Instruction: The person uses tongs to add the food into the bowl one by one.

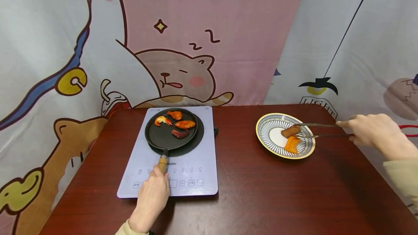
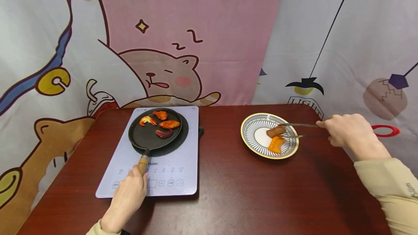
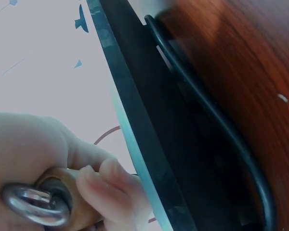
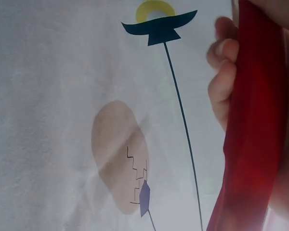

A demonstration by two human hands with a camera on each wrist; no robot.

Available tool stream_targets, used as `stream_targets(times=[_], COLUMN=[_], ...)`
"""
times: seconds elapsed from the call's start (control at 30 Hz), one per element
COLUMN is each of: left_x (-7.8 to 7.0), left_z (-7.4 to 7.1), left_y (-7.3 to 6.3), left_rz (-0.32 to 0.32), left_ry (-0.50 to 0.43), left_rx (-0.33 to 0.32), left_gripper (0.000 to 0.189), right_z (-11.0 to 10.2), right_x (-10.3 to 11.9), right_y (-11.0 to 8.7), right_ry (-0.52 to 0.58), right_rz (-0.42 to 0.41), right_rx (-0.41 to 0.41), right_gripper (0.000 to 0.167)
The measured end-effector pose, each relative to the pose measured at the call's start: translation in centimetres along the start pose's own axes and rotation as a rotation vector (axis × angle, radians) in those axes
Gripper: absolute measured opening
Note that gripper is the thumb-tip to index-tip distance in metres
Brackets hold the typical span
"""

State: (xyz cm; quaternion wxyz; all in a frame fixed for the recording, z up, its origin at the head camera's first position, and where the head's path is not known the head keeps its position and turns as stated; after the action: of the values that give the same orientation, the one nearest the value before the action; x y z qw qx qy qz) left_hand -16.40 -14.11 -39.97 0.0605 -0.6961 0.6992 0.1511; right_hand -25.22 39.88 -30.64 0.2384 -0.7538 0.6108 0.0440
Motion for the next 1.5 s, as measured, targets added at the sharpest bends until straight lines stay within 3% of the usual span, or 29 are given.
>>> stream_targets(times=[0.27,0.57,0.8,1.17,1.5], left_x=[-0.1,-0.2,-0.2,-0.1,0.0], left_z=[-0.1,0.1,0.0,0.0,0.1], left_y=[0.1,0.1,0.1,0.1,0.0], left_rz=[0.008,0.016,0.013,0.015,0.006], left_ry=[0.002,0.004,0.007,0.006,0.007], left_rx=[-0.007,-0.008,-0.008,-0.013,-0.005], left_gripper=[0.034,0.033,0.035,0.032,0.035], right_z=[0.7,2.4,3.1,3.3,3.0], right_x=[1.4,1.5,1.7,2.8,4.3], right_y=[0.9,2.1,1.8,1.5,1.6], right_ry=[0.009,0.145,0.228,0.186,0.157], right_rz=[-0.053,-0.037,-0.075,-0.146,-0.086], right_rx=[-0.059,0.038,0.045,-0.063,-0.04], right_gripper=[0.051,0.056,0.031,0.017,0.023])
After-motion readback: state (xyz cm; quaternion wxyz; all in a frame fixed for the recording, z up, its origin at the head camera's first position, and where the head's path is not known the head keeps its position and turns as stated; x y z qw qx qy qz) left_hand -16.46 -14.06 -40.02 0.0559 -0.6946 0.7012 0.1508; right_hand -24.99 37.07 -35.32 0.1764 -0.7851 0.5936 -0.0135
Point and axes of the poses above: each hand's wrist, its own y-axis towards the middle knuckle, its own z-axis out of the palm, x = y × z, the point moved 7 cm from there along y, towards the middle knuckle, and after that the axes turned 14 degrees about x, right-handed, at the moved point
